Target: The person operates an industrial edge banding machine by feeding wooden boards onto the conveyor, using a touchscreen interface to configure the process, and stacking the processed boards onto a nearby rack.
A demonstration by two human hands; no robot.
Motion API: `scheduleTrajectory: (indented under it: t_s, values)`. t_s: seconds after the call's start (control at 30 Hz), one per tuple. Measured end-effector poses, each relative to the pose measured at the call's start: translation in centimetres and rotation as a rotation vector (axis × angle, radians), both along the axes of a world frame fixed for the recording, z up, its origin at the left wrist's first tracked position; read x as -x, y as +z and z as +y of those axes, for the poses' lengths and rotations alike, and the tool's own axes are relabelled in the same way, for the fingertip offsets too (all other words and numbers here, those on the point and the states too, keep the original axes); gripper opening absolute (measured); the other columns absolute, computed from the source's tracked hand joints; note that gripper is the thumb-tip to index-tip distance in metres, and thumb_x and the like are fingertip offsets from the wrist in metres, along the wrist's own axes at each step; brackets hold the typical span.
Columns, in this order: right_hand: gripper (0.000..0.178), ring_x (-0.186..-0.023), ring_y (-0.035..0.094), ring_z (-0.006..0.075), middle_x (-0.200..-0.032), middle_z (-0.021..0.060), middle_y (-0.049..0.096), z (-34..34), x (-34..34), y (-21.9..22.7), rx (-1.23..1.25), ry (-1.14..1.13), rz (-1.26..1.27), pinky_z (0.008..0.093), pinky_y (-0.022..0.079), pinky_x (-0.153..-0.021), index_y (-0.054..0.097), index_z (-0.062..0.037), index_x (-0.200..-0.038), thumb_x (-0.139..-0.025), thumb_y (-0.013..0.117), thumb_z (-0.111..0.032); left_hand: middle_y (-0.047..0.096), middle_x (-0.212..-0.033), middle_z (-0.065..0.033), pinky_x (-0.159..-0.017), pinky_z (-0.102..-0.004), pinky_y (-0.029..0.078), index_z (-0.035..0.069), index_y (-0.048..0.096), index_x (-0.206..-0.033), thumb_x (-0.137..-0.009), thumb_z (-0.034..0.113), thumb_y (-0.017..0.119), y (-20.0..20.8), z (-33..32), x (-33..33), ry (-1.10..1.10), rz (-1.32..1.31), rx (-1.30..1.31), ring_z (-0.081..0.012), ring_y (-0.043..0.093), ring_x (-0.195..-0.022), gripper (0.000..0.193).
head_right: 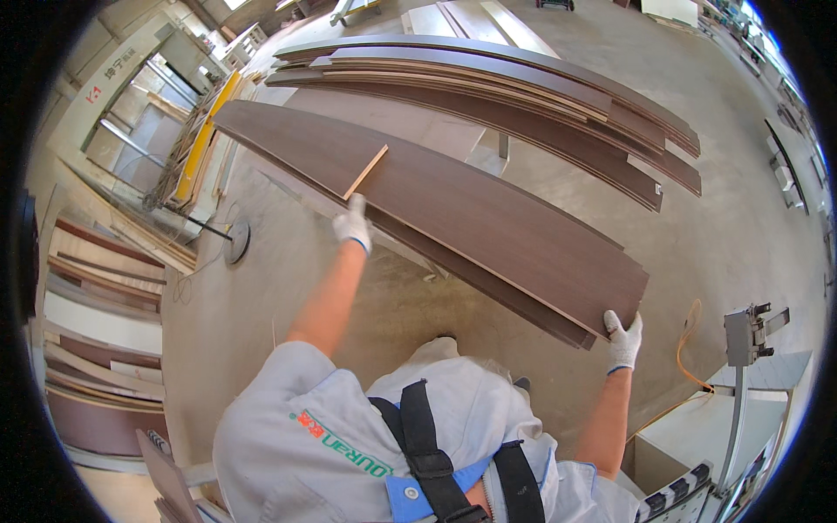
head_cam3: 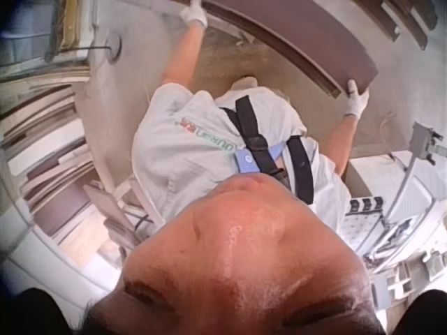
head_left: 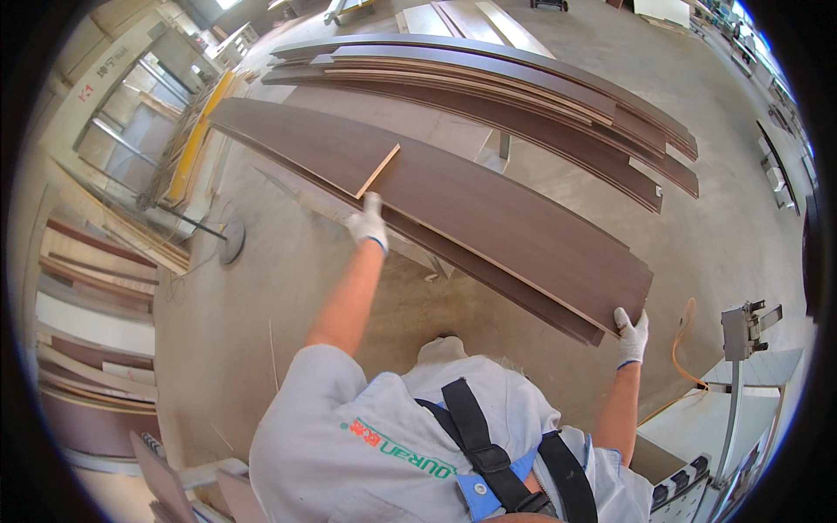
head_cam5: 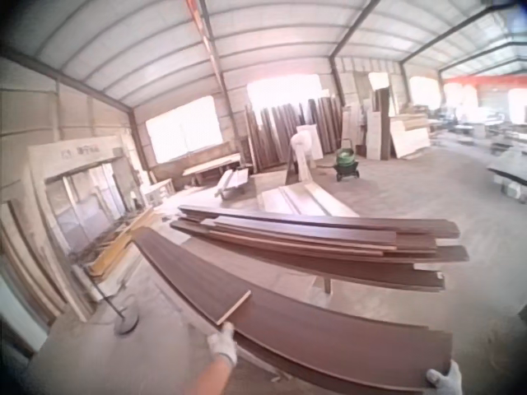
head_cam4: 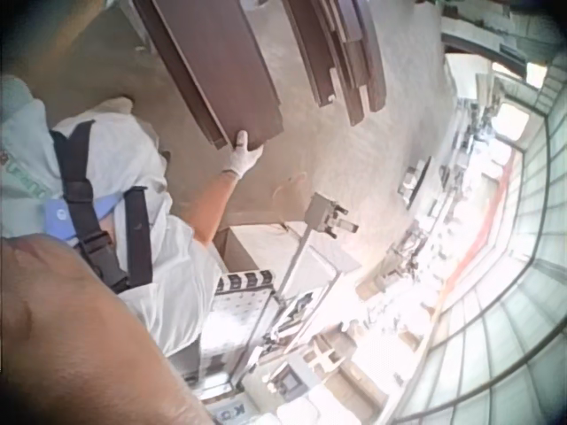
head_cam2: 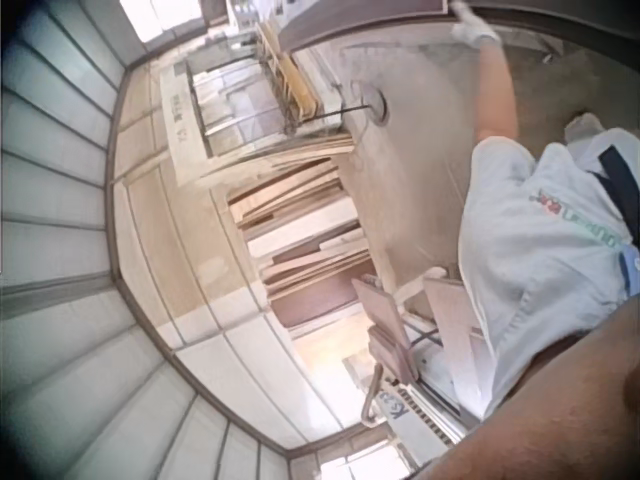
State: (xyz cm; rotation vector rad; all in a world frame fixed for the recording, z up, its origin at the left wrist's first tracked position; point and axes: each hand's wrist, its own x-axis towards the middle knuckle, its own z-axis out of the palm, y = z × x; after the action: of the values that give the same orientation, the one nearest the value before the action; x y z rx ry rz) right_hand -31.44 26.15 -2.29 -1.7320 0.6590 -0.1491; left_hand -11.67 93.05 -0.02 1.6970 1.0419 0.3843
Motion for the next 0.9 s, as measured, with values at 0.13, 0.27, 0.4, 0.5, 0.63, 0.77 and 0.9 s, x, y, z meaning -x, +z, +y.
scheduleTrajectory:
  t_s: [0.13, 0.27, 0.4, 0.5, 0.63, 0.77, 0.9]
  values:
    - [0.079, -0.139, 0.057, 0.0309, -0.155, 0.0235, 0.054, 5.9, -0.8, 6.4, 1.003, -0.284, 0.086, 0.0425, 0.049, -0.114, 0.05, 0.0072, -0.152, -0.088, 0.088, -0.02, 0.071, -0.077, -0.0125, -0.052, -0.0417, 0.058, 0.002, 0.07, -0.11, -0.099, 0.049, 0.076, 0.3, 6.4, -6.3, 0.004, -0.078, 0.455, -0.0268, 0.069, -0.06, 0.049]
    - [0.057, -0.134, 0.06, 0.0305, -0.15, 0.0204, 0.058, 19.5, -1.0, 8.6, 0.423, -0.226, -0.381, 0.0407, 0.049, -0.114, 0.058, 0.0037, -0.146, -0.091, 0.075, 0.004, 0.066, -0.073, -0.0104, -0.05, -0.043, 0.055, 0.005, 0.068, -0.104, -0.104, 0.045, 0.069, 0.4, 2.7, -7.3, -0.049, -0.046, 0.567, -0.0262, 0.064, -0.056, 0.04]
    - [0.032, -0.117, 0.068, 0.022, -0.122, 0.0092, 0.073, 31.9, -3.5, 8.0, -0.122, 0.391, -0.024, 0.0369, 0.052, -0.106, 0.075, 0.0029, -0.119, -0.102, 0.071, -0.024, 0.064, -0.076, -0.0077, -0.069, -0.0419, 0.053, 0.005, 0.065, -0.088, -0.104, 0.036, 0.065, 5.4, -7.5, 1.3, -0.402, -0.052, 0.65, -0.024, 0.062, -0.068, 0.035]
    - [0.04, -0.113, 0.071, 0.027, -0.126, 0.0093, 0.075, 34.5, -3.1, 0.7, -0.943, 0.327, 0.095, 0.0433, 0.056, -0.1, 0.073, -0.0023, -0.127, -0.105, 0.073, -0.035, 0.074, -0.123, -0.0104, -0.096, -0.0415, 0.052, 0.0, 0.075, -0.122, -0.1, 0.033, 0.074, 4.6, -13.9, 11.5, -0.696, 0.135, 0.826, -0.0198, 0.066, -0.113, 0.04]
    - [0.034, -0.108, 0.074, 0.0301, -0.122, 0.0098, 0.076, 27.2, 4.0, 3.8, -0.943, -0.166, 0.0, 0.0486, 0.062, -0.094, 0.07, -0.0055, -0.128, -0.097, 0.073, -0.018, 0.068, -0.141, -0.0129, -0.111, -0.0435, 0.051, -0.001, 0.06, -0.147, -0.105, 0.024, 0.069, 1.2, -11.5, 16.0, -1.147, 0.404, 1.284, -0.0259, 0.063, -0.13, 0.049]
    - [0.01, -0.085, 0.064, 0.0181, -0.083, 0.0018, 0.062, 7.2, 20.5, -0.2, -0.901, -0.48, -0.568, 0.0306, 0.05, -0.07, 0.06, -0.013, -0.085, -0.091, 0.065, -0.008, 0.058, -0.152, -0.0161, -0.115, -0.051, 0.047, 0.002, 0.051, -0.154, -0.104, 0.034, 0.065, 3.4, -9.7, 6.6, -0.967, 0.085, 1.293, -0.0316, 0.055, -0.137, 0.061]
    - [0.042, -0.119, 0.07, 0.0287, -0.133, 0.0158, 0.072, 2.4, 13.8, 7.1, -0.596, -0.592, -0.338, 0.0424, 0.057, -0.104, 0.063, -0.0006, -0.142, -0.106, 0.065, -0.023, 0.042, -0.166, -0.0173, -0.125, -0.0608, 0.035, 0.003, 0.036, -0.163, -0.103, 0.043, 0.063, -4.6, -9.1, -2.5, -0.648, -0.155, 1.275, -0.0401, 0.04, -0.149, 0.077]
